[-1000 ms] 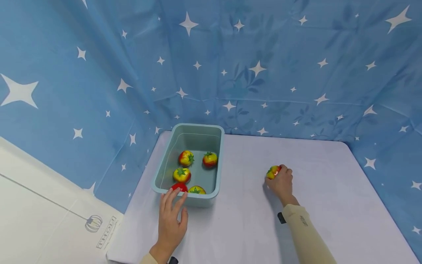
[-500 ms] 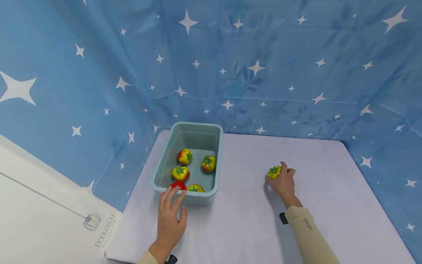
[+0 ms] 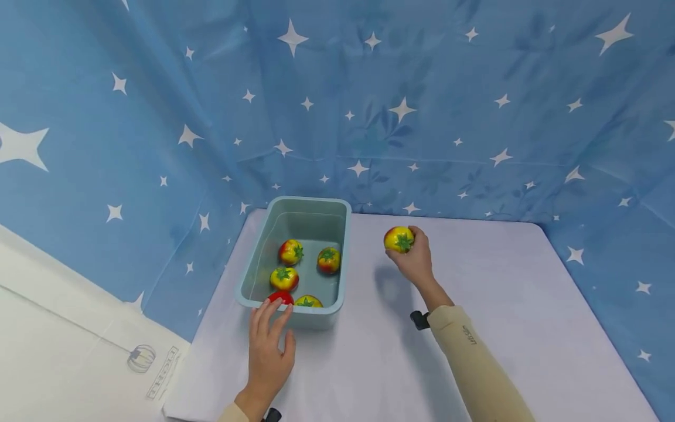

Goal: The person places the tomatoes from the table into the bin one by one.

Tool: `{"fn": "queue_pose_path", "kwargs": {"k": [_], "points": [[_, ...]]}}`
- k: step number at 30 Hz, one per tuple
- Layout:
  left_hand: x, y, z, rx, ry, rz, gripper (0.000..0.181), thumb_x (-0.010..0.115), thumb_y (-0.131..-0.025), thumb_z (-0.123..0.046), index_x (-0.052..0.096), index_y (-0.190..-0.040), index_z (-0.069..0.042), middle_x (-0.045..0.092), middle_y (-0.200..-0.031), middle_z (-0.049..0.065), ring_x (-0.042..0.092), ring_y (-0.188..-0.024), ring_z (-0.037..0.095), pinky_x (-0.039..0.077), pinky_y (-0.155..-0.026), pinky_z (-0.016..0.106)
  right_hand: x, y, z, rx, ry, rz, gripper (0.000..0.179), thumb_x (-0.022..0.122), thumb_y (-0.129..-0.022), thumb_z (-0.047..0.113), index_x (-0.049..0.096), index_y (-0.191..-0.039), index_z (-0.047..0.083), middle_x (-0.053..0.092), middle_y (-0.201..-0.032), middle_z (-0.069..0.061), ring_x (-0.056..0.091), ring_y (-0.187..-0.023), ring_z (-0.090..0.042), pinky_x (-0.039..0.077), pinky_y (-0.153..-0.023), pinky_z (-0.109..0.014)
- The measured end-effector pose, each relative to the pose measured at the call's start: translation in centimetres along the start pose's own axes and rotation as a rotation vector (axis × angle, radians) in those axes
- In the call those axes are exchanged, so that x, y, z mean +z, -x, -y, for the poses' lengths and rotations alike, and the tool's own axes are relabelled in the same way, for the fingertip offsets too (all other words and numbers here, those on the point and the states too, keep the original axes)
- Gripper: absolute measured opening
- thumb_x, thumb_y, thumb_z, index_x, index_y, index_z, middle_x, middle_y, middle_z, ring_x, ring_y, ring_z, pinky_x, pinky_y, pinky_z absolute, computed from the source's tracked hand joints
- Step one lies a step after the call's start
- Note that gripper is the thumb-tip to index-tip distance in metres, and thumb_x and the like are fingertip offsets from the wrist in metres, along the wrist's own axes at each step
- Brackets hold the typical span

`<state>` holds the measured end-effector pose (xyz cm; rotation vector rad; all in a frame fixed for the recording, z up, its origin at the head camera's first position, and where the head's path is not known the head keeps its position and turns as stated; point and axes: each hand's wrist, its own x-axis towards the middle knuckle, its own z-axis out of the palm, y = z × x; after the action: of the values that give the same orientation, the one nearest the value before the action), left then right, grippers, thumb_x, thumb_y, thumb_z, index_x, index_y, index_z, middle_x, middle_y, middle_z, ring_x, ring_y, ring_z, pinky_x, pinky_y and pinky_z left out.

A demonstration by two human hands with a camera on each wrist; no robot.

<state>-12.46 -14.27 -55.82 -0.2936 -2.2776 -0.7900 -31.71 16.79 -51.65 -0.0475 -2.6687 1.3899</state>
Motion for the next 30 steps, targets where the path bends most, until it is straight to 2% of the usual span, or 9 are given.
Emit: {"fn": "queue_pose_path", "kwargs": {"k": [6,12,20,30], "points": [[0.5,-0.5,-0.2,0.000,0.016,-0.009,0.049,0.065,-0.079,-0.005,0.063,-0.127,-0.011,0.051,-0.137,0.014,0.038,-0.133,0.039,0.014,-0.118,0.055,2.1,-0.1,5.6,-0.117,-0.087,0.004,0.083,0.073,-0.084,0.015,0.024,-0.150,0.003,0.036,-0.146,-0.021,0.043,-0.128,-0.037,0.044,-0.103,-0.050],[0.7,-0.8,-0.2,0.000,0.019,-0.014,0.048,0.065,-0.079,-0.005,0.064,-0.127,-0.010,0.051,-0.137,0.013,0.037,-0.134,0.037,0.014,-0.117,0.055,3.5,0.1,8.9,-0.187,-0.146,0.020,0.082,0.074,-0.085,0.014,0.026,-0.150,0.005,0.036,-0.146,-0.017,0.044,-0.127,-0.034,0.044,-0.103,-0.048],[0.3,-0.7,-0.4,-0.017,0.014,0.001,0.045,0.063,-0.082,-0.009,0.064,-0.127,-0.011,0.051,-0.137,0.013,0.036,-0.135,0.035,0.012,-0.119,0.051,5.1,1.4,10.7,-0.280,-0.179,0.085,0.082,0.075,-0.084,0.013,0.027,-0.150,0.004,0.039,-0.142,-0.017,0.048,-0.123,-0.033,0.047,-0.099,-0.047],[-0.1,-0.2,-0.3,-0.020,0.012,-0.004,0.045,0.063,-0.082,-0.009,0.064,-0.127,-0.011,0.052,-0.136,0.015,0.037,-0.135,0.036,0.011,-0.119,0.051,7.5,3.2,11.4,-0.286,-0.180,0.145,0.081,0.077,-0.082,0.019,0.032,-0.148,0.005,0.039,-0.141,-0.014,0.049,-0.119,-0.030,0.049,-0.098,-0.045]]}}
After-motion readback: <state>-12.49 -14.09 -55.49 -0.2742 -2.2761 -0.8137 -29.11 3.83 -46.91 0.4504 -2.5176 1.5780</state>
